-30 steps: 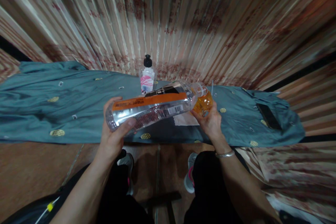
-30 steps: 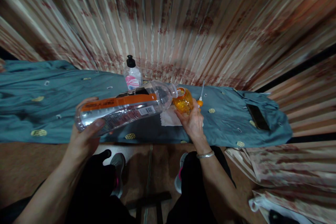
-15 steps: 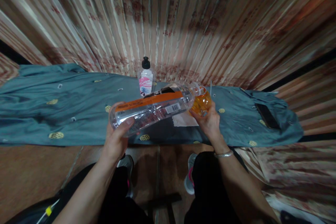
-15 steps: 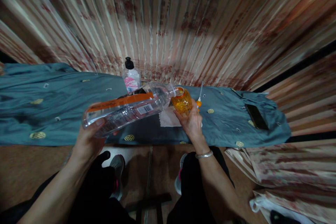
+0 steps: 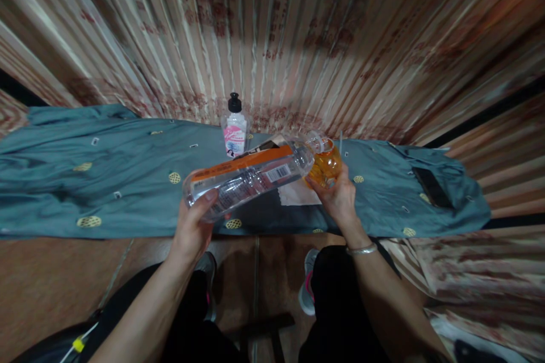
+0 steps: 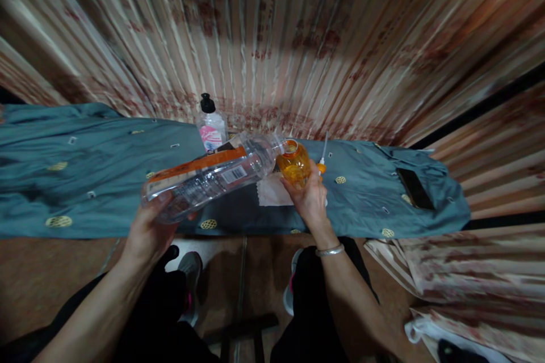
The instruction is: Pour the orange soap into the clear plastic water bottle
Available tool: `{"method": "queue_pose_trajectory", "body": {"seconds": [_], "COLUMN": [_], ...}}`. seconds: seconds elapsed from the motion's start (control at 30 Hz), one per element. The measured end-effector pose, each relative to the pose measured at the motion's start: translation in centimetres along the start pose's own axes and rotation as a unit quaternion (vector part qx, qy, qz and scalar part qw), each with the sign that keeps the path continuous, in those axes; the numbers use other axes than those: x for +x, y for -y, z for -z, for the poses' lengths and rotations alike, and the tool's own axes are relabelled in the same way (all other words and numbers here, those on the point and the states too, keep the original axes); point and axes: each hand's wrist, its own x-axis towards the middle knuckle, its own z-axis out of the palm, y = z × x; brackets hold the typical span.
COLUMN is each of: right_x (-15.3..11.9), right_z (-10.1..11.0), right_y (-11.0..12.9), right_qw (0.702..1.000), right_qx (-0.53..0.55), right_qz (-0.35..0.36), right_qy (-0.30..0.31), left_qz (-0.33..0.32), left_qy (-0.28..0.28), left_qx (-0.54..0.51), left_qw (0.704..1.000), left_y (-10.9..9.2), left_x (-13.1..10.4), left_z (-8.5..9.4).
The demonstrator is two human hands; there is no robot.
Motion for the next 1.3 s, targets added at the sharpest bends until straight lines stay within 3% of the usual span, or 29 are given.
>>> {"method": "queue_pose_trajectory", "body": {"seconds": [0.57, 1.13, 1.3], "right_x": [0.2, 0.4, 0.3], "right_z": [0.0, -0.3, -0.3], "right_y": [0.4, 0.0, 0.0], "right_qw": [1.0, 1.0, 1.0], "right_qx": [-0.004, 0.006, -0.008], "right_qz": [-0.024, -0.019, -0.022], "right_qy": [0.008, -0.005, -0.006], "left_qz": [0.039, 0.041, 0.05], "left_qy": [-0.006, 0.016, -0.003], "left_qx": [0.003, 0.001, -0.021], "left_qw": [0.999, 0.999, 0.999], "left_y": [-1.1, -0.7, -0.6], "left_x": [-0.3, -0.2, -0.2], "left_z": [-1.2, -1.4, -1.4]}}
